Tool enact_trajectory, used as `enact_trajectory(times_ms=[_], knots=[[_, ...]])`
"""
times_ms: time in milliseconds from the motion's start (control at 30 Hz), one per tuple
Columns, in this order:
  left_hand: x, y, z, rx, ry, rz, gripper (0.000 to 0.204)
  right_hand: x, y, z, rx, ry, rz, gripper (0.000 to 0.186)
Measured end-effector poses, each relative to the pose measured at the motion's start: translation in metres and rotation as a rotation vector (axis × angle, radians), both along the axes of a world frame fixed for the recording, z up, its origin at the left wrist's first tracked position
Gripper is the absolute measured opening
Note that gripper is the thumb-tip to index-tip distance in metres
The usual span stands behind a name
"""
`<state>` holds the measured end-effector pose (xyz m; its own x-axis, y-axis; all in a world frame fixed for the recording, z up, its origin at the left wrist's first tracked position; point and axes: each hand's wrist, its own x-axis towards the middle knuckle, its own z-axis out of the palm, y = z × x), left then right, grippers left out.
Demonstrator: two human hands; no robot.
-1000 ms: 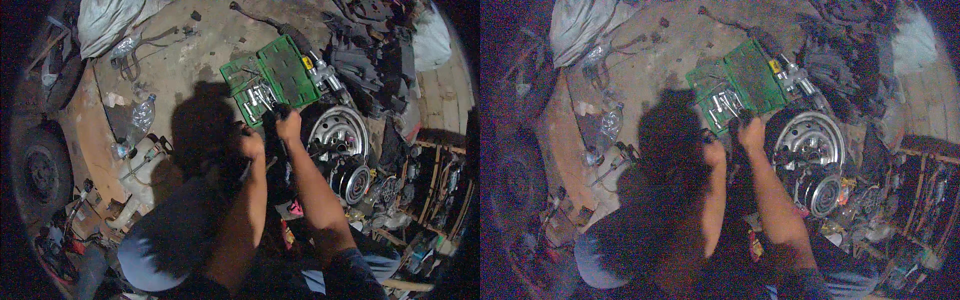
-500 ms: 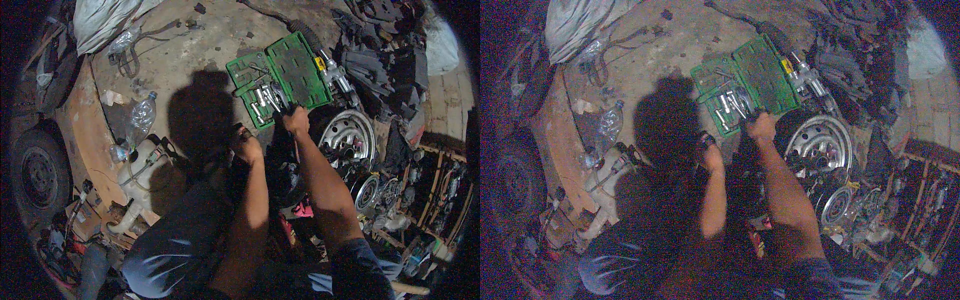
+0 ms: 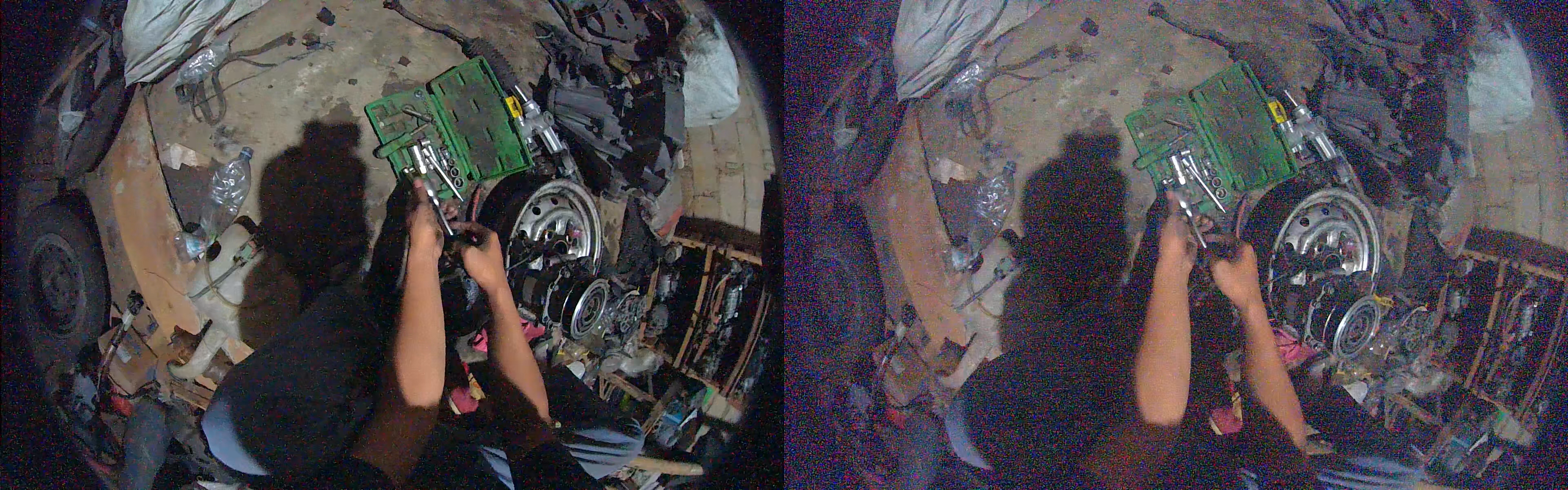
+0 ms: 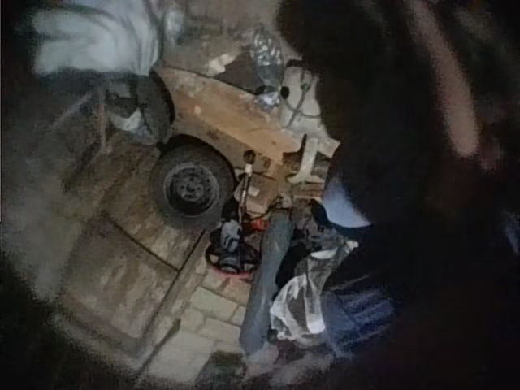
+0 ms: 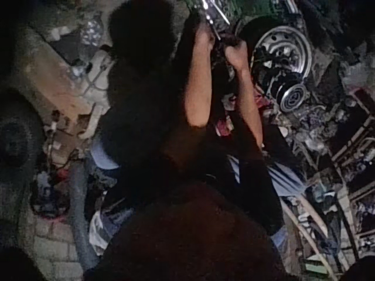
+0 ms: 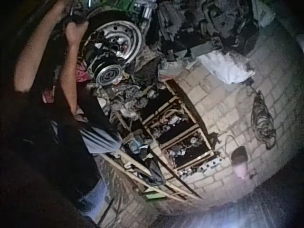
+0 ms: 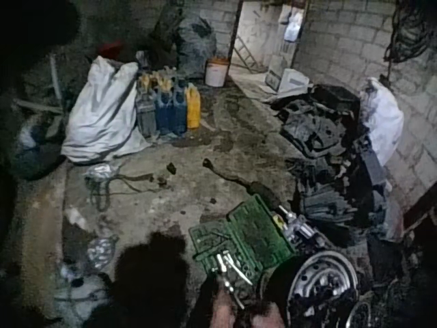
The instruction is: The person sits on the floor and uses a ratchet wrench to tighten bolts on a circular metal mechanical component, likely a brake drum or clutch assembly. They repeatedly reposition the tool and rotate the component to access different fasteners.
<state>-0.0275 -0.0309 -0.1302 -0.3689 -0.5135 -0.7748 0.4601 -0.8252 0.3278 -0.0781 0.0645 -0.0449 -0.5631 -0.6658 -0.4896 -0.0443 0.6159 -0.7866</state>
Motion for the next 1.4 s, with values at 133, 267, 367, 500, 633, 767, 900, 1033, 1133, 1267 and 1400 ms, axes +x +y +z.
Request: enact_trajectory(times_ms=[133,267,367,500,633,767,900,1033,1133,1267,1400], knots=[[0.024,0.005,-0.028,0.206,-0.118,0.223,0.060,-0.011,0.002,-0.032,-0.080,0.167,-0.053,0.025],[0.049,-0.001,-0.063,0.082,-0.133,0.353,0.046,-0.036,-0.019,-0.055,-0.012,0.273,-0.042,0.026],[0.050,0.001,-0.084,0.081,-0.177,0.416,0.034,-0.048,-0.035,-0.093,0.009,0.468,0.043,0.025],[0.041,0.002,-0.079,0.087,-0.188,0.413,0.033,-0.065,-0.039,-0.142,0.144,0.589,0.221,0.041],[0.048,0.002,-0.072,0.082,-0.180,0.383,0.034,-0.034,-0.066,-0.143,-0.068,0.645,0.349,0.059],[0.056,-0.001,-0.082,-0.012,-0.282,0.447,0.034,-0.012,-0.097,-0.131,0.266,0.612,0.452,0.054],[0.049,-0.007,-0.070,-0.029,-0.276,0.427,0.034,-0.017,-0.083,-0.151,0.228,0.675,0.371,0.056],[0.053,-0.010,-0.103,0.012,-0.246,0.457,0.033,0.008,-0.100,-0.118,0.212,0.675,0.376,0.067],[0.048,-0.010,-0.091,0.064,-0.287,0.386,0.032,0.003,-0.107,-0.118,0.298,0.648,0.387,0.070],[0.042,-0.009,-0.076,-0.020,-0.251,0.369,0.031,-0.004,-0.091,-0.127,0.207,0.702,0.311,0.058],[0.058,-0.006,-0.109,-0.039,-0.286,0.330,0.030,-0.009,-0.093,-0.117,-0.063,0.780,0.113,0.031]])
